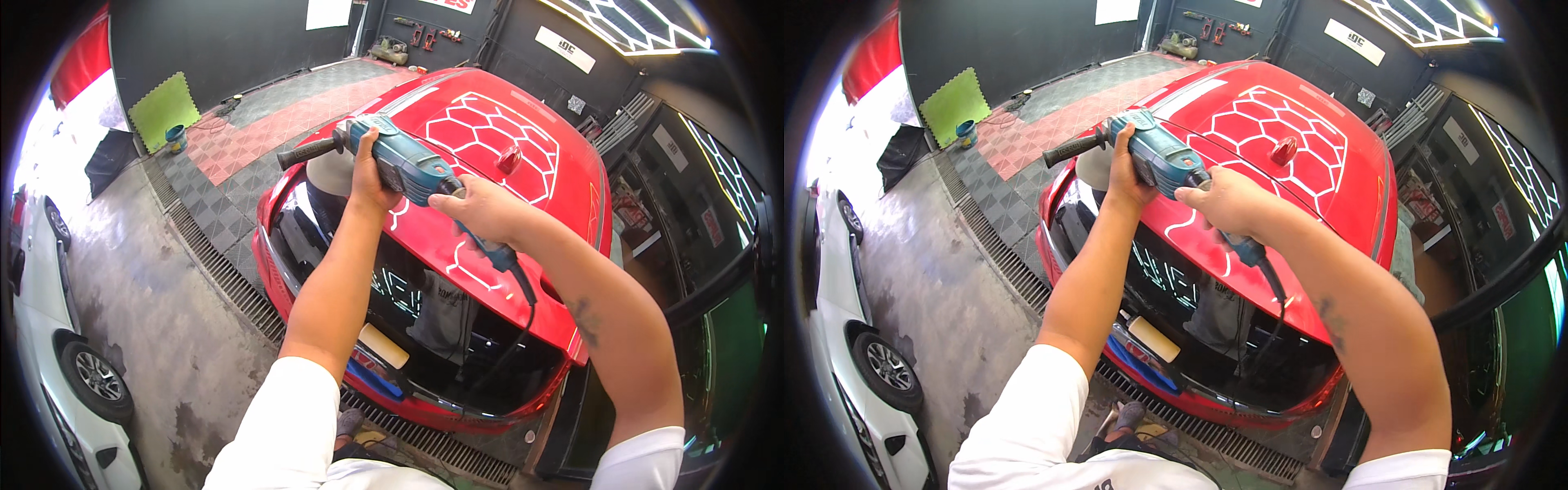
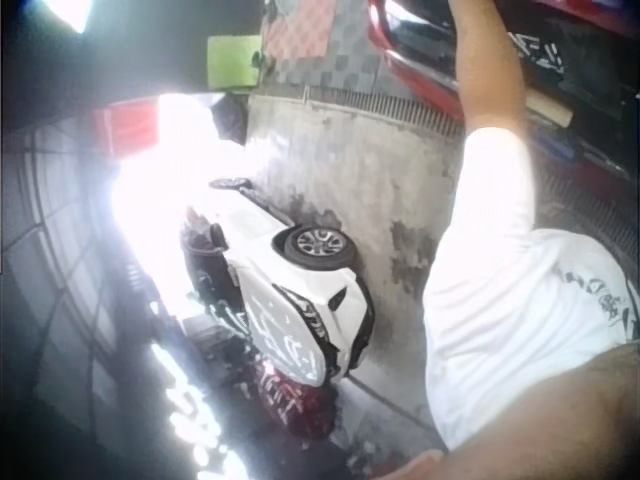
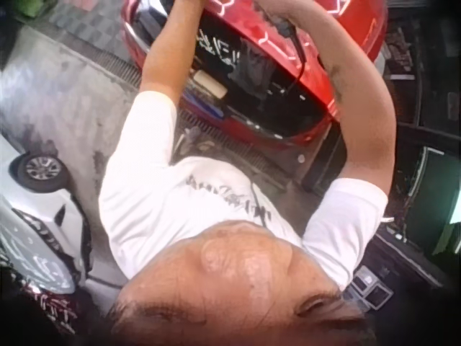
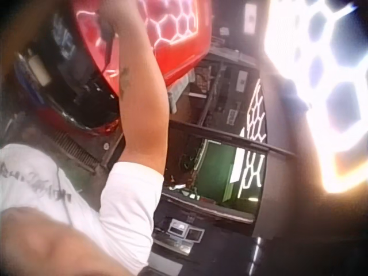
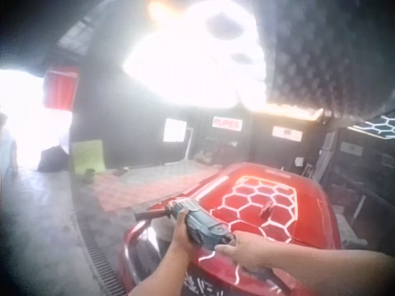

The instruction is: The person uses a dual-action polisher with a foam pad to buff the rear trunk lid of a red car. They move the tool in overlapping circular and linear patterns across the surface, covering the area around the taillights and the central emblem.

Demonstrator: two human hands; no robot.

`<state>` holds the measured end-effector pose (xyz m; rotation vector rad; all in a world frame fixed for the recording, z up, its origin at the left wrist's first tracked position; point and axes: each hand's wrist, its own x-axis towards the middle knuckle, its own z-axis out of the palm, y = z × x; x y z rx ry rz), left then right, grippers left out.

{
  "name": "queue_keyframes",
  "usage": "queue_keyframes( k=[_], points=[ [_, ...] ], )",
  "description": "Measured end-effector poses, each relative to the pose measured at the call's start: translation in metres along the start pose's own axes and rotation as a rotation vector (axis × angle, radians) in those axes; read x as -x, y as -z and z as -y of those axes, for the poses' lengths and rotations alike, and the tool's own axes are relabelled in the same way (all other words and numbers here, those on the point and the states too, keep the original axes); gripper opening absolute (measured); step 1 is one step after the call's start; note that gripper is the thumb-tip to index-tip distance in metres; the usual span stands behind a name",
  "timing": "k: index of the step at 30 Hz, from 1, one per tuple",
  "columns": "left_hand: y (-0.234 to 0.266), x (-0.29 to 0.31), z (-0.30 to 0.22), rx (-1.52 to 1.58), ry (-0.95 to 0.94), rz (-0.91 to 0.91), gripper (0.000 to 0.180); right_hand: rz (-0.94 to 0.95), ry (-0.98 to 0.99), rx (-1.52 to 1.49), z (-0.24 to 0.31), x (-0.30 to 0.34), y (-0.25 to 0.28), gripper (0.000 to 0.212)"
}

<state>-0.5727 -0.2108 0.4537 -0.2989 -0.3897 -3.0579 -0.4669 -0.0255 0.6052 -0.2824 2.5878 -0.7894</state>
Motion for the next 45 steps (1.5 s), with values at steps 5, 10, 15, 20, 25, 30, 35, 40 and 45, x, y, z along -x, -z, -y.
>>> queue_keyframes(
  k=[5,10,15,20,25,30,35,40,45],
  points=[
    [0.008,-0.003,0.012,0.013,0.030,0.008,0.041,-0.024,0.002,0.005,-0.007,0.009,-0.004,0.045],
    [-0.031,0.049,0.077,-0.016,0.095,-0.019,0.047,-0.044,0.010,-0.042,-0.051,0.079,0.007,0.043],
    [-0.061,0.102,0.163,0.082,0.251,0.036,0.047,-0.073,-0.175,-0.151,-0.090,0.170,0.016,0.040],
    [-0.090,0.120,0.201,0.129,0.276,-0.022,0.040,-0.115,-0.231,-0.209,-0.119,0.200,0.029,0.039],
    [-0.082,0.104,0.207,0.161,0.288,0.002,0.040,-0.119,-0.190,-0.211,-0.126,0.186,0.034,0.040],
    [-0.059,0.040,0.170,0.041,0.217,-0.035,0.041,-0.063,-0.132,-0.184,-0.099,0.126,0.048,0.044],
    [-0.053,-0.002,0.133,0.055,0.187,0.001,0.040,-0.061,-0.168,-0.143,-0.075,0.079,0.057,0.033],
    [-0.057,0.011,0.142,0.061,0.199,-0.013,0.046,-0.031,-0.172,-0.162,-0.079,0.093,0.062,0.033],
    [-0.087,0.084,0.208,0.070,0.274,-0.096,0.041,-0.045,-0.159,-0.233,-0.131,0.175,0.054,0.037]
  ],
)
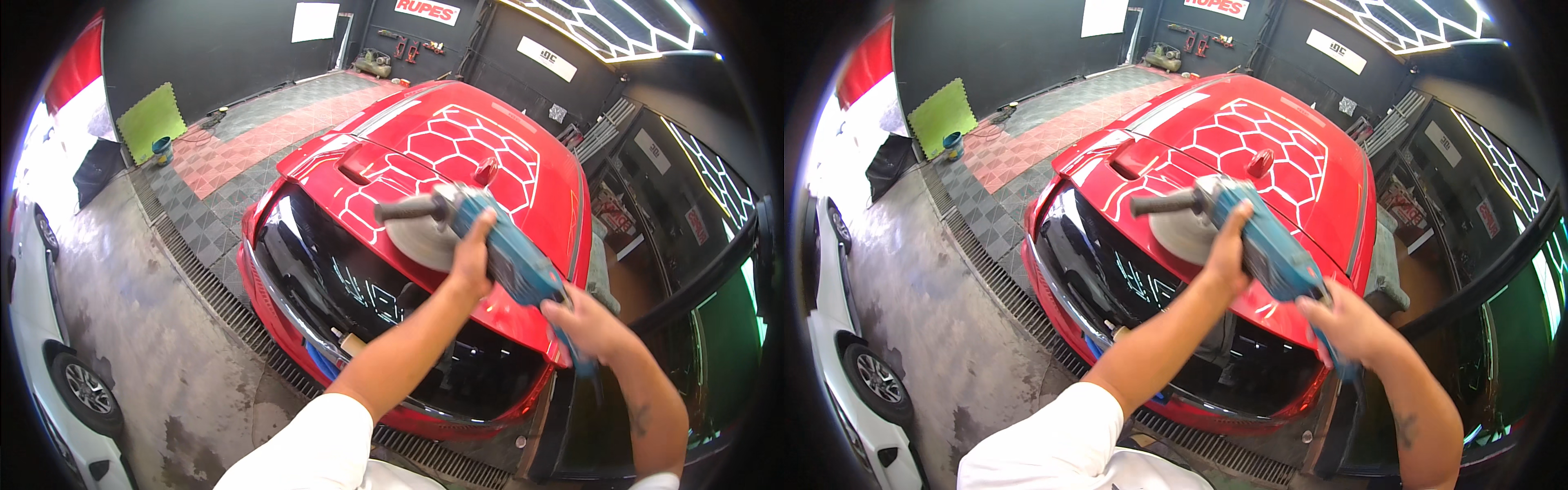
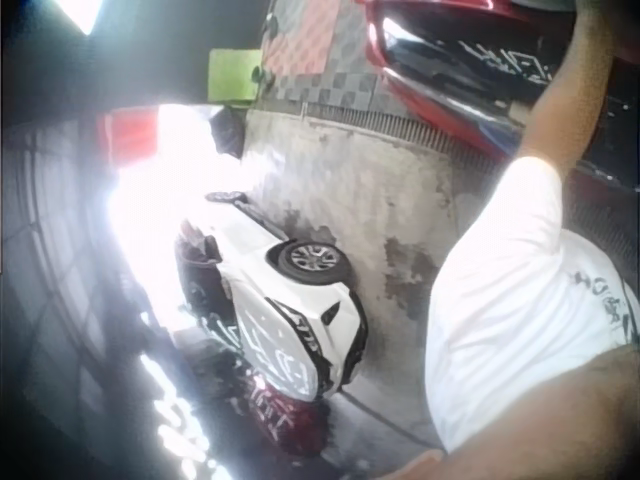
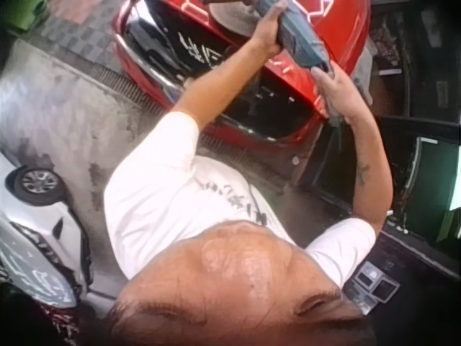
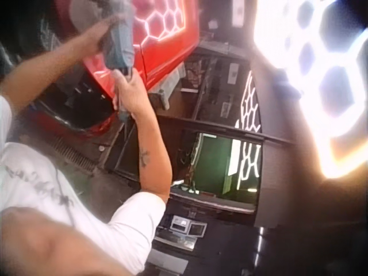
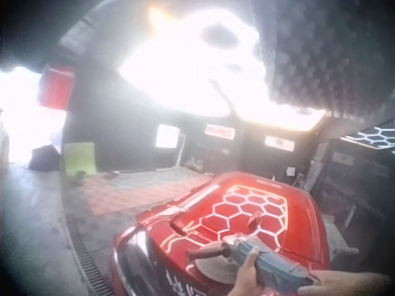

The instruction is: The person uses a dual-action polisher with a foam pad to buff the rear trunk lid of a red car. They move the tool in overlapping circular and linear patterns across the surface, covering the area around the taillights and the central emblem.

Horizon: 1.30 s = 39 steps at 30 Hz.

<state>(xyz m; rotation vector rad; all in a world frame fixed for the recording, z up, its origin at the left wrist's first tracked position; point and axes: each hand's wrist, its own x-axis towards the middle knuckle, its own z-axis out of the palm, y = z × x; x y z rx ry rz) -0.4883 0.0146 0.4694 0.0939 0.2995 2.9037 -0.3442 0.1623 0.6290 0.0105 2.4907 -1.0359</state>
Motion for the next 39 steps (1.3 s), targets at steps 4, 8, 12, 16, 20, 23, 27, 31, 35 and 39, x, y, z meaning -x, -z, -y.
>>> queue_keyframes(
  k=[4,8,12,16,20,23,27,31,35,39],
  points=[
    [-0.021,0.050,0.050,-0.012,0.079,-0.033,0.040,-0.052,-0.143,-0.134,-0.044,0.055,-0.002,0.038],
    [-0.015,0.045,0.057,-0.015,0.097,0.012,0.039,-0.081,-0.150,-0.132,-0.044,0.056,-0.008,0.037],
    [0.009,0.008,0.017,-0.077,0.026,0.064,0.043,-0.031,-0.065,-0.093,-0.018,0.012,-0.013,0.038],
    [0.021,-0.036,-0.042,-0.070,-0.045,0.061,0.043,-0.002,-0.006,0.015,0.026,-0.042,-0.014,0.039],
    [0.034,-0.066,-0.105,-0.024,-0.072,0.191,0.042,0.001,0.079,0.059,0.062,-0.090,-0.023,0.039],
    [0.026,-0.037,-0.112,-0.039,-0.104,0.086,0.043,-0.037,0.041,0.072,0.067,-0.089,-0.042,0.040],
    [0.031,0.021,-0.078,-0.058,-0.154,0.068,0.043,0.086,0.048,0.012,0.024,-0.047,-0.048,0.049],
    [0.032,0.078,-0.027,-0.117,0.008,0.042,0.049,0.040,-0.032,-0.111,-0.021,0.023,-0.069,0.047],
    [0.009,0.129,0.036,-0.104,0.062,0.012,0.042,-0.026,-0.106,-0.262,-0.071,0.098,-0.072,0.049],
    [-0.013,0.170,0.097,-0.097,0.182,-0.069,0.045,-0.076,-0.206,-0.318,-0.106,0.165,-0.071,0.054]
  ],
)
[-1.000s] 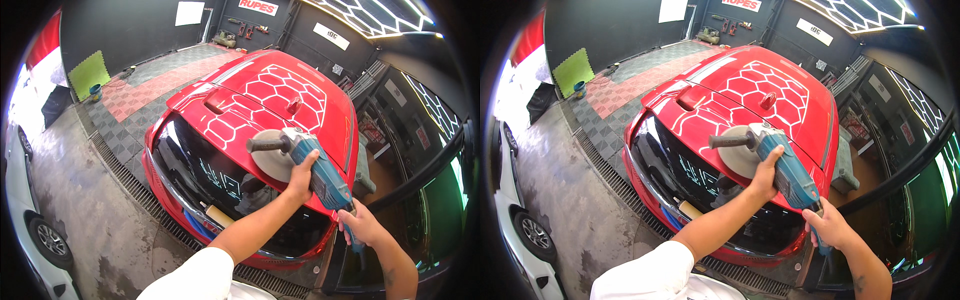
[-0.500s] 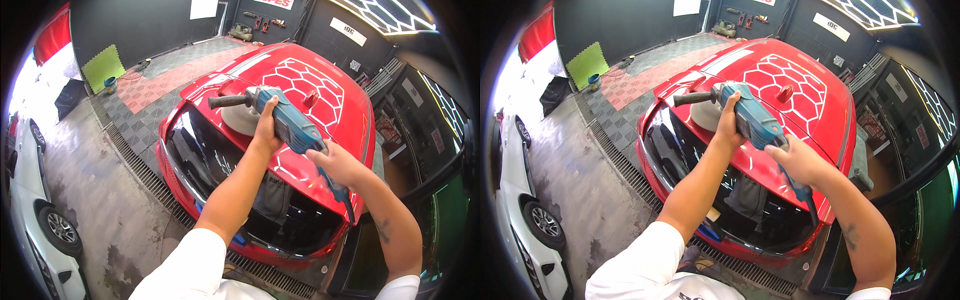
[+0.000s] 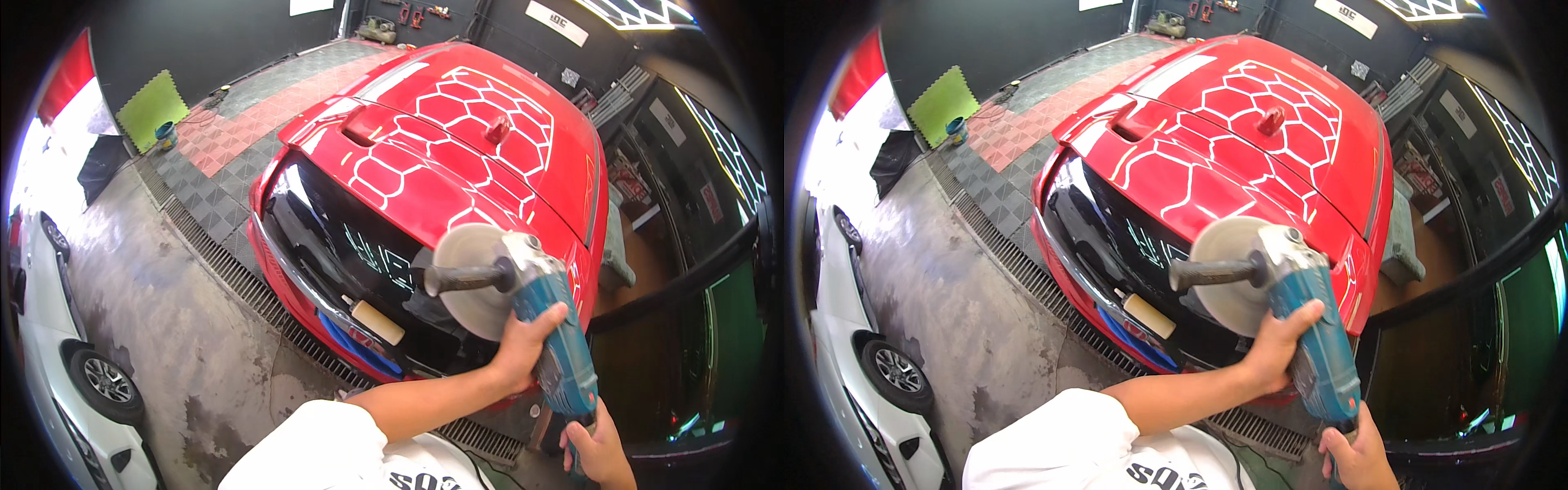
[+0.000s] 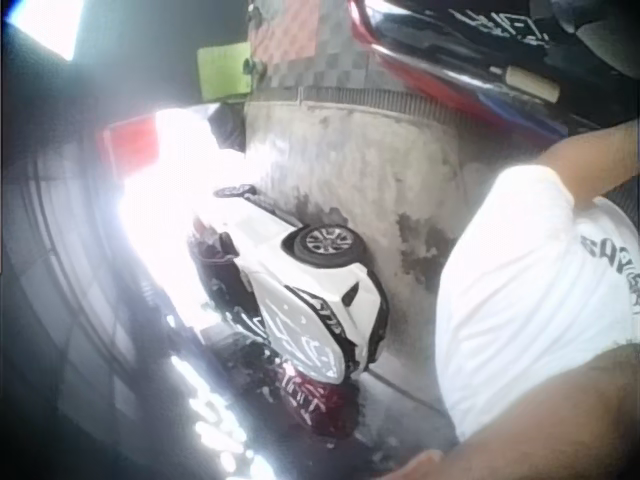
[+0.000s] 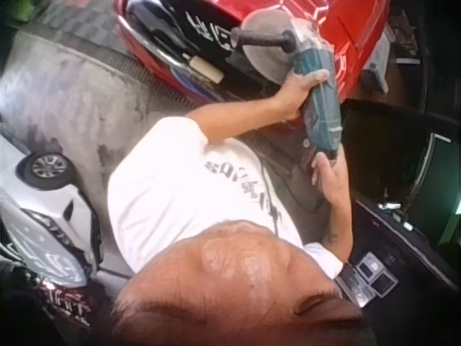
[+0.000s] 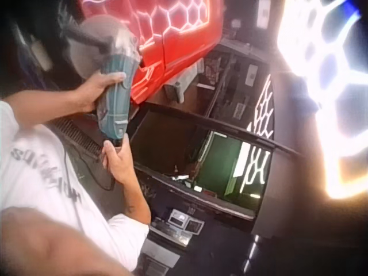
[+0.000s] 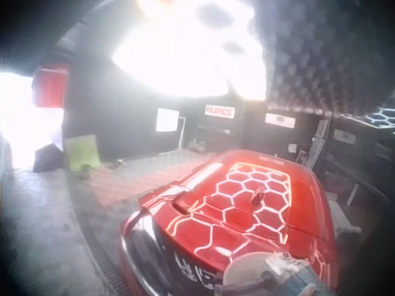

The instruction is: The person uses a dual-action polisher with a foam pad to buff the rear trunk lid of a red car. They move the tool in overlapping circular and linear patterns across the surface, covering the area around the taillights and the central emblem.

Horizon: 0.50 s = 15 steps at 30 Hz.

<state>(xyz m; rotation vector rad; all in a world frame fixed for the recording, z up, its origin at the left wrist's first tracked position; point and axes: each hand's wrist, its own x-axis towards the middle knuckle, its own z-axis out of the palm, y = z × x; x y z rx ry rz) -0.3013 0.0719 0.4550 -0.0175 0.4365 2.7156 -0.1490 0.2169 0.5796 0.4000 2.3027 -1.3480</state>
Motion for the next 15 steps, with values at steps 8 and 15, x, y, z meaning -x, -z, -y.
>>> queue_keyframes(
  k=[8,15],
  points=[
    [-0.008,0.042,0.015,-0.023,0.149,0.029,0.046,0.057,-0.138,-0.238,0.000,0.055,-0.014,0.068],
    [0.031,0.046,-0.122,-0.160,-0.061,-0.102,0.051,0.568,0.129,-0.412,0.031,-0.039,-0.062,0.075]
  ],
)
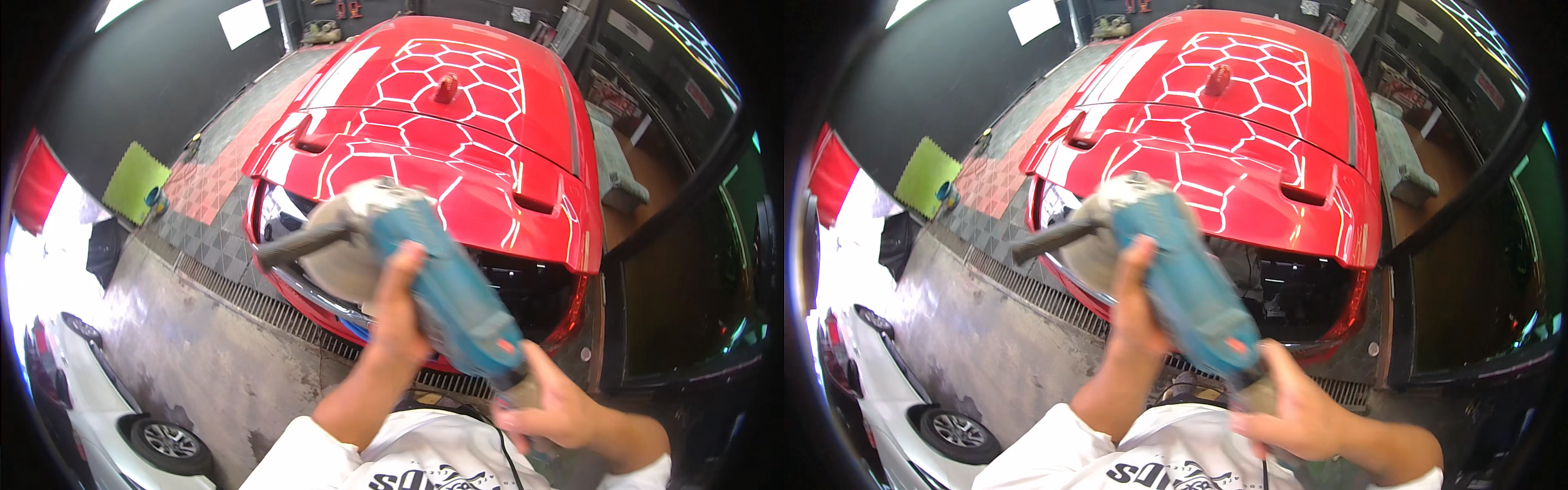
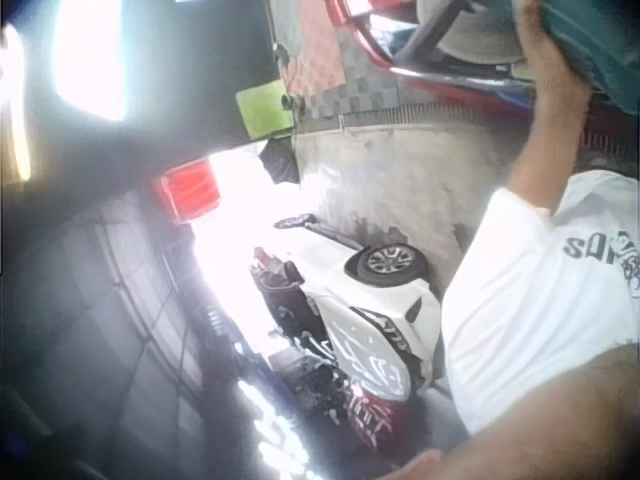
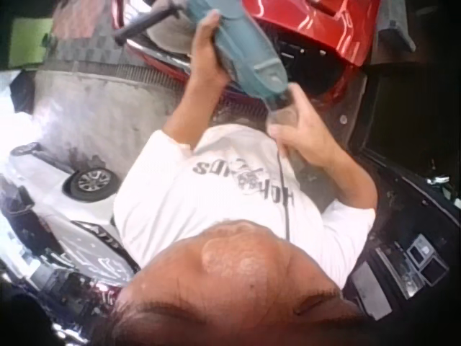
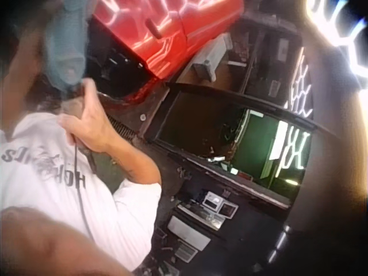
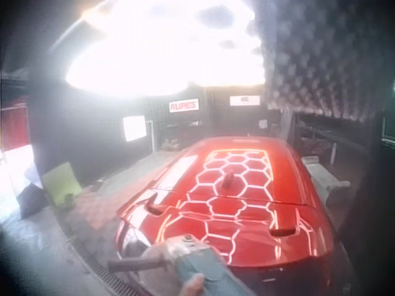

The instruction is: The person uses a dual-action polisher with a foam pad to buff the rear trunk lid of a red car. They move the tool in overlapping circular and linear patterns across the surface, covering the area around the taillights and the central emblem.

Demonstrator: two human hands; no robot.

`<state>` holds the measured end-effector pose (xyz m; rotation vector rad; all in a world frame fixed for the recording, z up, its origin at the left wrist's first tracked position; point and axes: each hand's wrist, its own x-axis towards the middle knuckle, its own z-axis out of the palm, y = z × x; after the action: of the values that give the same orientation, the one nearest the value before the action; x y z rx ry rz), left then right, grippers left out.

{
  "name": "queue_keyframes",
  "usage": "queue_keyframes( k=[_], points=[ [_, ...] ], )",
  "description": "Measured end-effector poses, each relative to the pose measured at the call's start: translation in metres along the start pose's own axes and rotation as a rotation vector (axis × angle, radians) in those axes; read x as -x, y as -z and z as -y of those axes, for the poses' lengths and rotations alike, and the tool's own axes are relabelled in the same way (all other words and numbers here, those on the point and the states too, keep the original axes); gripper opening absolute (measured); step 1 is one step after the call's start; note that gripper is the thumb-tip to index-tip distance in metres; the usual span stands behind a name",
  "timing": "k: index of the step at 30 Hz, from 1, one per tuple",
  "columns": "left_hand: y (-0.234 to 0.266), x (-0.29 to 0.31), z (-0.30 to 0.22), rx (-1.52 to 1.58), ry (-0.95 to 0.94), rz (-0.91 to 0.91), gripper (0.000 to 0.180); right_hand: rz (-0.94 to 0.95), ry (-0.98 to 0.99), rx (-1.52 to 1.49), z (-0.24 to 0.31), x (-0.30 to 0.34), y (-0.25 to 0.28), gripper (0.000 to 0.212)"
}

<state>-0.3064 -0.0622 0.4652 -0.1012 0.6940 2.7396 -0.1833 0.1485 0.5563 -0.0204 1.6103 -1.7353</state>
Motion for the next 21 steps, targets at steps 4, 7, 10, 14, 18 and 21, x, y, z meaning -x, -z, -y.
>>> queue_keyframes(
  k=[4,7,10,14,18,21],
  points=[
    [0.031,-0.037,-0.087,-0.180,-0.216,-0.005,0.069,0.103,0.150,-0.162,0.010,-0.089,-0.028,0.069],
    [0.045,-0.047,-0.107,-0.140,-0.148,0.074,0.070,0.091,0.172,-0.220,0.022,-0.110,-0.041,0.071],
    [0.037,-0.047,-0.080,-0.134,-0.177,-0.004,0.072,0.033,0.135,-0.228,0.006,-0.086,-0.026,0.068],
    [0.006,-0.029,-0.002,-0.176,-0.058,-0.048,0.073,-0.106,0.141,-0.175,-0.028,-0.012,0.002,0.064],
    [-0.037,-0.027,0.076,0.008,0.267,0.182,0.045,-0.364,0.190,-0.272,-0.056,0.061,0.004,0.061],
    [-0.060,-0.047,0.111,-0.019,0.374,0.236,0.043,-0.477,0.241,-0.310,-0.062,0.078,0.010,0.059]
  ],
)
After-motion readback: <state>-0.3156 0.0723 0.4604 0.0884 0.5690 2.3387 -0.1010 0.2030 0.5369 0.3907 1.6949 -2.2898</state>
